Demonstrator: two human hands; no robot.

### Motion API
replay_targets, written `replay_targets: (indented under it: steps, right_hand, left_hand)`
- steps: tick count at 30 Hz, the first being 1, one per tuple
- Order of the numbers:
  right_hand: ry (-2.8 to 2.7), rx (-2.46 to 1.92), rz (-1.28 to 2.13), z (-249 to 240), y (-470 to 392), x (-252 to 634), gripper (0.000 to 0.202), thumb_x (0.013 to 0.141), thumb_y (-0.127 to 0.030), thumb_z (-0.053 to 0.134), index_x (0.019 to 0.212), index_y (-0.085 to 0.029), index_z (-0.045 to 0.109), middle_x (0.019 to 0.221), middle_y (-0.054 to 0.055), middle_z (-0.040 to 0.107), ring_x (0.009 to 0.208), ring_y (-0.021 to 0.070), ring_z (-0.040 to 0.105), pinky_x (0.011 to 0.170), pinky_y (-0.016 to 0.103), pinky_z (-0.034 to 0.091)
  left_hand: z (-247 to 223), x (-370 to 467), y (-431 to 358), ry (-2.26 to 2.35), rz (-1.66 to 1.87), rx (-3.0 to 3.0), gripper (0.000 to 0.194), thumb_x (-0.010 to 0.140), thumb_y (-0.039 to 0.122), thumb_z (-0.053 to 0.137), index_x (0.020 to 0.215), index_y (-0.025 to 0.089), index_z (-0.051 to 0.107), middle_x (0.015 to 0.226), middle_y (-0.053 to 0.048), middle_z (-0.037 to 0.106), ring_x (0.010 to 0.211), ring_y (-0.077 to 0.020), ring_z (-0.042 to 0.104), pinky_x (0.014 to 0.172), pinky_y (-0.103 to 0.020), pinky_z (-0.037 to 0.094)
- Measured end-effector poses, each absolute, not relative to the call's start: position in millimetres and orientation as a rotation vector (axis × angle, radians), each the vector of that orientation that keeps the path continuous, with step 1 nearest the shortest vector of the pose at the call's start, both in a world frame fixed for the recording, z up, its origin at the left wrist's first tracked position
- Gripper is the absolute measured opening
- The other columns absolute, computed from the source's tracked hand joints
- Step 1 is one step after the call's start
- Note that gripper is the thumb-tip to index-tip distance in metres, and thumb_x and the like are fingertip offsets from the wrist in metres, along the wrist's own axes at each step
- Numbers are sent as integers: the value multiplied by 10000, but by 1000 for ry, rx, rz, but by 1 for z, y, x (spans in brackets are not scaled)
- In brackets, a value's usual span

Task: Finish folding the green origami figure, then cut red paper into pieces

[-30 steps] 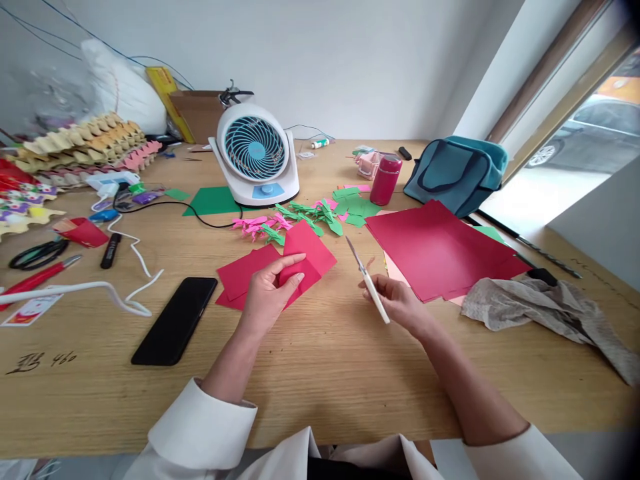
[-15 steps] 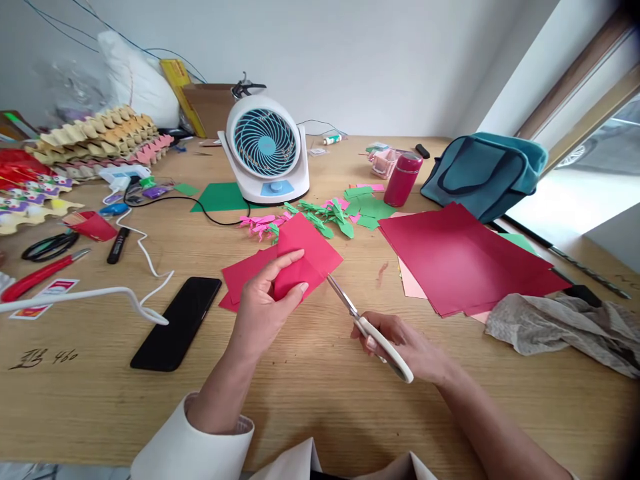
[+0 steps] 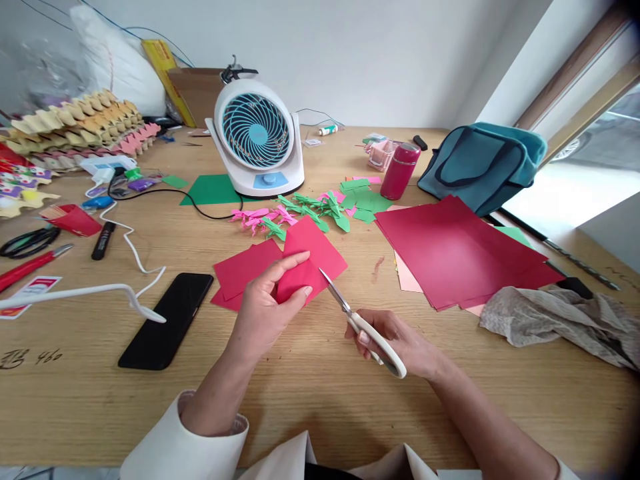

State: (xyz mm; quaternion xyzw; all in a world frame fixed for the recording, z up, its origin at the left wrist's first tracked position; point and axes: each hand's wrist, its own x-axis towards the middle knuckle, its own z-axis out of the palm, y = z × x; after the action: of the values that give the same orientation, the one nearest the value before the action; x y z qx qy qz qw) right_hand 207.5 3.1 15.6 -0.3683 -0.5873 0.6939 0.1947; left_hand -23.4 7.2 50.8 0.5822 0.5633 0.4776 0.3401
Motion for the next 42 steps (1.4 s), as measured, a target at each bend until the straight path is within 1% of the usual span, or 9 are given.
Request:
replay_targets:
  steps: [4,8,16,19,23,29,35,42]
  right_hand:
    - [-1632,-1050,1951,17,4,206,525,799,-653,640,884,-139,572,710,-1,535,618,107,493,556,237,360]
    - [-1610,-1064,1956,18,4,204,548,771,-672,656,865,-139,570,697,-4,535,604,107,500,553,239,369]
    - [-1608,-1061,1949,15,2,205,520,796,-650,648,867,-141,568,683,-10,535,591,95,494,526,219,354]
    - [-1605,-1034,1954,13,2,206,482,824,-619,640,885,-145,574,696,-10,537,599,92,491,529,215,353]
    - [-1604,-1030,1960,13,2,206,479,822,-622,639,890,-153,576,699,-9,538,597,99,486,528,225,350]
    - [-1616,-1032,1956,13,3,205,487,824,-626,634,894,-148,576,702,-9,536,616,106,492,549,231,361]
    - [-1639,-1039,1934,13,2,206,473,849,-612,613,915,-145,582,718,-3,548,638,115,501,567,240,370]
    - [-1624,-1044,1945,13,2,205,464,839,-611,625,897,-153,575,707,-12,533,612,107,490,556,237,366]
  left_hand:
    - [51,-22,7,1465,1223,1549,482,785,226,674,1266,215,638,1274,-45,673,1082,-208,651,901,-298,534]
    - [50,-21,7,1466,1210,1560,486,787,225,668,1271,212,633,1283,-49,670,1109,-216,644,921,-310,531]
    - [52,-19,5,1471,1202,1532,506,791,234,659,1294,200,615,1285,-58,665,1101,-222,643,950,-336,517]
    - [51,-19,5,1461,1203,1516,536,794,244,663,1324,206,592,1290,-57,659,1067,-211,651,933,-323,519]
    - [48,-20,5,1441,1190,1499,580,799,274,663,1365,205,555,1286,-68,656,1015,-211,666,902,-331,527]
    - [49,-20,5,1459,1188,1537,579,793,253,672,1361,223,560,1363,-62,612,1152,-228,623,999,-335,476]
    - [51,-18,3,1480,1181,1532,571,799,246,666,1360,231,563,1387,-47,598,1216,-230,588,1024,-323,459]
    - [48,-20,5,1463,1173,1527,589,795,259,671,1371,225,552,1382,-60,600,1188,-243,608,1007,-343,478]
